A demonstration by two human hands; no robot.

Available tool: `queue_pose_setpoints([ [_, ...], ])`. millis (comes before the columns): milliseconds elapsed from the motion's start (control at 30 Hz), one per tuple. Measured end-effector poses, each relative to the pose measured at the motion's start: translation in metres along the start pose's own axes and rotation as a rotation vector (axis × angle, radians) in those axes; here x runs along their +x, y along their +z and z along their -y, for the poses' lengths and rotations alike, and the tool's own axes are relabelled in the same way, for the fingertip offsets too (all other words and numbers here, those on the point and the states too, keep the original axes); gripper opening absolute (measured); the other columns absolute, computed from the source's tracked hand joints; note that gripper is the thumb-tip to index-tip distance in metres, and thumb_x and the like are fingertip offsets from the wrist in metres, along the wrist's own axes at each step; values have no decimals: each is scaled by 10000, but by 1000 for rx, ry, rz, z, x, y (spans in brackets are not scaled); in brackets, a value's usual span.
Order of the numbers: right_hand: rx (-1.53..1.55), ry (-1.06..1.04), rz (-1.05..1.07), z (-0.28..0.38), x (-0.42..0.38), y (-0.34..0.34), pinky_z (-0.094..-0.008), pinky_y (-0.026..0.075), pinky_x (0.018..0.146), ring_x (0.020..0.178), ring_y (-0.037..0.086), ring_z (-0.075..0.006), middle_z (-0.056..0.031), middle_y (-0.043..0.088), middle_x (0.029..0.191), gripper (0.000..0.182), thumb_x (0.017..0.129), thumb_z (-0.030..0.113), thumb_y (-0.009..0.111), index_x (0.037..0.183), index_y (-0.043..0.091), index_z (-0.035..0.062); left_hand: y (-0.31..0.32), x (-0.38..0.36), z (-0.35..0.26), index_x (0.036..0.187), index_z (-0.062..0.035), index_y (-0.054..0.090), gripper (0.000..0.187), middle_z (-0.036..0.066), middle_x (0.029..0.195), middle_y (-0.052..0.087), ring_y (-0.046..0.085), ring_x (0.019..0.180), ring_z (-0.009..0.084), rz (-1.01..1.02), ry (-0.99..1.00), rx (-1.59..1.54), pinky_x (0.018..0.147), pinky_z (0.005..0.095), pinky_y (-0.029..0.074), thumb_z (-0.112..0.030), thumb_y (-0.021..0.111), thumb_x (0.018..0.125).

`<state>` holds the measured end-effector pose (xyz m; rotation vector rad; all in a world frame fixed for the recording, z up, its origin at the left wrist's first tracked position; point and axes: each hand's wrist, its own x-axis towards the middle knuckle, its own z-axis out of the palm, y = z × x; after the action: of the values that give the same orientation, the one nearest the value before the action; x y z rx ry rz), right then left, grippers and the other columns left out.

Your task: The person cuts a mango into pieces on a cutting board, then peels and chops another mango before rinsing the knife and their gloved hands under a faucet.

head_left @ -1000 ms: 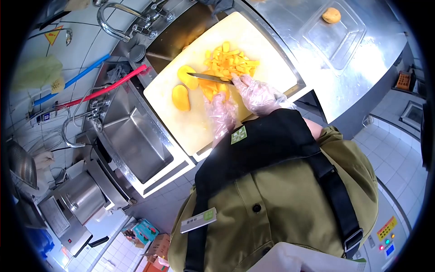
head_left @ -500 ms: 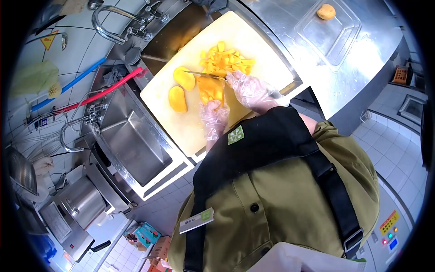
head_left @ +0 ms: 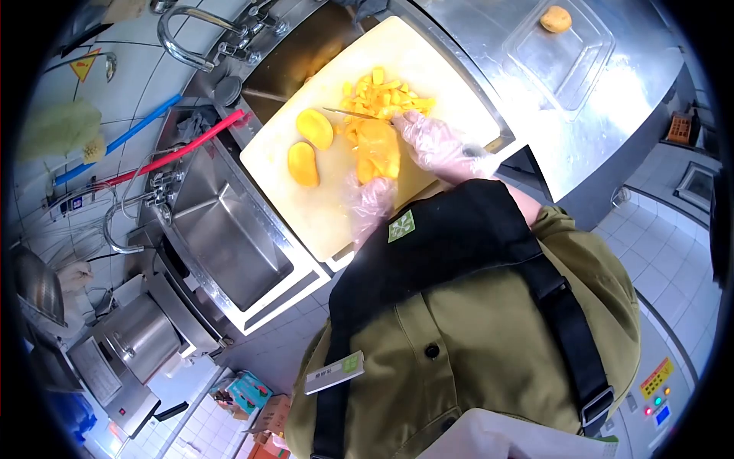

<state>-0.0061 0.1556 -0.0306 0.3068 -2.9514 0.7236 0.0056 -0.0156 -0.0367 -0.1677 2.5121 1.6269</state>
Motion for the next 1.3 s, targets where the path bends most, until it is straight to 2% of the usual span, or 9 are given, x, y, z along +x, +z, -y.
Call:
queue_pose_setpoints([
  [167, 286, 153, -64, 9, 9, -30, -370, 413, 872, 998, 517, -342, -192, 514, 1123, 342, 811, 77, 471, 1152, 491, 53, -9, 17, 35, 1060, -3, 465, 412, 91, 892, 570, 559, 759, 230, 74, 124, 99, 706, 298, 450, -99, 577, 676],
  [233, 280, 73, -75, 12, 14, -47, -358, 410, 883, 1013, 510, -336, -192, 530, 1093, 338, 791, 48, 494, 1129, 508, 43, -20, 20, -10, 1105, -18, 447, 452, 80, 947, 555, 561, 821, 238, 183, -371, -792, 736, 330, 461, -115, 551, 676],
  [367, 356, 51, -63, 26, 16, -49, -352, 397, 905, 1052, 490, -330, -187, 525, 1106, 369, 784, 38, 494, 1152, 489, 38, -23, 30, -50, 1159, -24, 407, 528, 127, 1045, 532, 521, 1000, 266, 289, -327, -1095, 848, 381, 456, -114, 590, 672],
  [467, 391, 68, -171, 32, 11, -35, -352, 388, 915, 1074, 477, -324, -188, 509, 1133, 381, 784, 33, 487, 1165, 478, 34, -12, 31, -66, 1134, -50, 449, 396, 56, 1078, 515, 526, 927, 160, 143, -387, -1194, 769, 276, 452, -98, 565, 758],
  [667, 514, 205, -176, 39, 9, -35, -346, 380, 921, 1071, 472, -340, -205, 507, 1120, 380, 808, 72, 464, 1182, 454, 12, 5, 16, -89, 1067, -54, 513, 340, 37, 969, 562, 516, 814, 98, 31, -299, -469, 677, 240, 418, -80, 634, 751],
  [833, 234, 182, 158, 29, 12, -46, -347, 399, 892, 1055, 493, -315, -208, 495, 1141, 405, 832, 120, 407, 1226, 416, 30, 13, 36, -58, 1084, -16, 476, 335, 64, 896, 567, 527, 712, 128, -162, -189, -781, 576, 235, 425, -41, 586, 768],
  [1000, -57, -70, 81, 21, -3, -27, -349, 394, 899, 1096, 476, -289, -178, 437, 1239, 446, 836, 141, 400, 1273, 369, 59, 5, 25, -73, 1143, -4, 413, 403, 98, 933, 551, 546, 790, 183, -53, -270, -629, 662, 258, 463, -7, 563, 768],
  [1200, -66, -33, 174, 23, -4, -23, -360, 412, 879, 1088, 483, -296, -179, 427, 1252, 480, 825, 138, 396, 1292, 333, 53, 15, 25, -65, 1055, 0, 489, 300, 44, 782, 548, 461, 536, 104, -205, -39, -619, 446, 220, 360, -58, 551, 768],
  [1300, -35, 34, 274, 27, 1, -35, -358, 410, 887, 1084, 487, -298, -186, 430, 1250, 478, 826, 128, 387, 1294, 328, 47, 14, 14, -67, 1045, -1, 497, 291, 47, 780, 545, 478, 562, 112, -155, -329, -528, 477, 231, 380, -68, 548, 766],
])
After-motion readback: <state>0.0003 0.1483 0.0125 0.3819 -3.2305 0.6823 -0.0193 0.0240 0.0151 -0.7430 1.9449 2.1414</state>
